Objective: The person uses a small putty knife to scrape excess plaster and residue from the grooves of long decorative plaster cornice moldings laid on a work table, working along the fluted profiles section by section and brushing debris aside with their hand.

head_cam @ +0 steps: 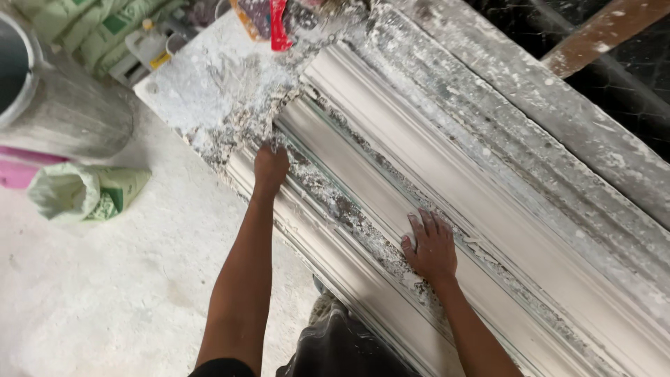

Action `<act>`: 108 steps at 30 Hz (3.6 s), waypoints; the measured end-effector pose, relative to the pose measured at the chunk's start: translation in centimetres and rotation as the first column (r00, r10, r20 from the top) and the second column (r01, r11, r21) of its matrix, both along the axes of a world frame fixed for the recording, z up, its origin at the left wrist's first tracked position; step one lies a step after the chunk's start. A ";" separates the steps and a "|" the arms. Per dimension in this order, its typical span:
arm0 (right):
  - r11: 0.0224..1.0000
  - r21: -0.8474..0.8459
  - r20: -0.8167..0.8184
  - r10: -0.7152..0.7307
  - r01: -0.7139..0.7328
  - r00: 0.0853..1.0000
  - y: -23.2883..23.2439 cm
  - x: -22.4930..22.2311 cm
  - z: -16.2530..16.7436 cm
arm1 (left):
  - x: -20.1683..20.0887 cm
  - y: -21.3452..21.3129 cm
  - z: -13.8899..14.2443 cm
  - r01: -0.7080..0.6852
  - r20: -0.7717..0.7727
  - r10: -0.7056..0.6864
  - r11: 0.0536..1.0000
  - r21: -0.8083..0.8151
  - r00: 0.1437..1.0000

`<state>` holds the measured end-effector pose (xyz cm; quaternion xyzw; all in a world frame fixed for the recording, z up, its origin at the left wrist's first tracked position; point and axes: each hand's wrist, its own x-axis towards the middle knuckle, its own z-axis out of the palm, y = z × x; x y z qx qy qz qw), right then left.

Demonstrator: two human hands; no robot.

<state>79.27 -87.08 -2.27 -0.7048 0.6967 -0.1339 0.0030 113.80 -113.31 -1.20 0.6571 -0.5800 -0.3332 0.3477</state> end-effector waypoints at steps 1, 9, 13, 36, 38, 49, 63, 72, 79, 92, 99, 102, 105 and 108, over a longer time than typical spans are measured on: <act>1.000 0.000 0.001 -0.014 0.014 1.000 0.0 0.0 0.0 | -0.2 0.6 -0.1 0.017 0.048 -0.013 0.997 -0.082 0.999; 0.999 0.037 0.036 -0.028 0.027 0.999 0.1 -0.6 -0.3 | -8.2 23.9 1.8 0.240 -0.094 -0.266 0.944 -0.225 0.959; 0.984 -0.143 0.042 -0.097 0.102 0.994 2.7 0.3 -0.4 | -6.0 27.3 3.7 0.528 0.039 -0.536 0.811 -0.251 0.843; 0.143 0.517 0.144 -0.986 0.844 0.079 28.1 7.8 0.4 | -14.3 16.9 -0.7 0.949 0.567 -0.761 -0.241 0.204 -0.315; 0.132 0.523 0.145 -0.987 0.842 0.064 28.2 8.2 1.3 | -13.4 15.4 0.5 0.954 0.572 -0.764 -0.254 0.160 -0.299; 0.071 0.435 0.047 -0.997 0.898 0.057 27.6 8.4 2.2 | -12.0 12.2 3.1 0.920 0.626 -0.680 -0.209 0.332 -0.381; 0.023 0.451 0.051 -0.999 0.892 0.001 29.0 9.0 1.9 | -20.5 23.8 3.2 0.915 0.527 -0.751 -0.284 0.287 -0.398; -0.018 0.508 -0.003 -1.000 0.861 -0.019 29.2 8.7 0.6 | -18.7 23.3 2.6 0.943 0.579 -0.751 -0.182 0.280 -0.317; 0.273 0.465 0.115 -0.962 0.842 0.248 33.5 8.2 -0.2 | -37.3 48.4 -1.0 0.969 0.552 -0.804 -0.246 0.027 -0.220; 0.022 0.518 0.034 -0.999 0.855 0.005 60.7 -13.0 1.4 | -31.6 41.1 2.4 0.921 0.769 -0.511 -0.153 0.359 -0.385; 0.118 0.271 0.204 -0.977 0.955 0.062 61.9 -13.7 -1.8 | -33.6 44.4 1.8 0.953 0.791 -0.535 -0.118 0.280 -0.299; 0.116 0.267 0.173 -0.982 0.957 0.071 61.9 -13.6 -1.7 | -41.5 54.8 1.2 0.973 0.750 -0.624 -0.190 0.129 -0.222; 0.086 0.299 0.117 -0.992 0.950 0.052 61.9 -13.8 -1.1 | -49.6 66.0 0.9 0.964 0.611 -0.745 -0.211 0.161 -0.266; 0.048 0.371 0.132 -0.991 0.928 -0.002 61.9 -13.8 -0.4 | -53.0 71.7 1.2 0.971 0.604 -0.771 -0.240 0.019 -0.202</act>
